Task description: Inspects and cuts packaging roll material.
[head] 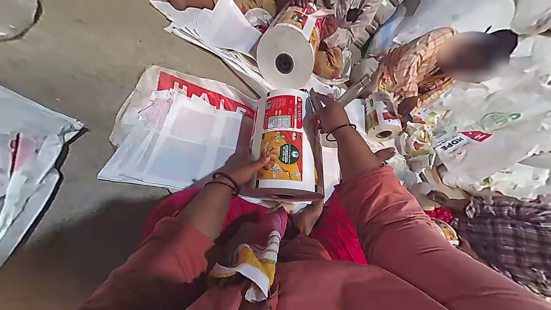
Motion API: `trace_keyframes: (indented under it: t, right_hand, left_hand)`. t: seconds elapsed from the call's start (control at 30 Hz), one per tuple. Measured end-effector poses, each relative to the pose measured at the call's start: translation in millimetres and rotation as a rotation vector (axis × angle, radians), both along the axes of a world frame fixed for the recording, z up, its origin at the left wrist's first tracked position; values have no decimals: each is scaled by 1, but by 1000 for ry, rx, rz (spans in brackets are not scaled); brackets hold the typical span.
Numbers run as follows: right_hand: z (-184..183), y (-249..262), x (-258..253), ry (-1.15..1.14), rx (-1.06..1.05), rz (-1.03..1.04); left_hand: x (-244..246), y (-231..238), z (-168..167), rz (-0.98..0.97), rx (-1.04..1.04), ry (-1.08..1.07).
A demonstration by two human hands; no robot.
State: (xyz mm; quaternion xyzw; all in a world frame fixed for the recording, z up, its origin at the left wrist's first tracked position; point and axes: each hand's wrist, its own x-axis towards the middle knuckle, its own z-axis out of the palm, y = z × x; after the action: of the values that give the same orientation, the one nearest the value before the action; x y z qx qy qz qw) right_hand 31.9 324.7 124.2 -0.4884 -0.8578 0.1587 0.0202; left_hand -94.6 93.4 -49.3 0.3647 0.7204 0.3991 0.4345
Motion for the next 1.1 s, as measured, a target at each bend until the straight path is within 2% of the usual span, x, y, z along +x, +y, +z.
trace_keyframes:
  t: [0.57, 0.73, 1.1]
  right_hand:
    - [2, -2, -10, -75, -22, 2]
    - [16, -5, -14, -195, 25, 66]
    - [33, -14, -29, -405, 88, 178]
  left_hand:
    - [2, -3, 8, 13, 27, 6]
    - [2, 0, 4, 5, 58, -29]
    - [4, -4, 1, -5, 10, 52]
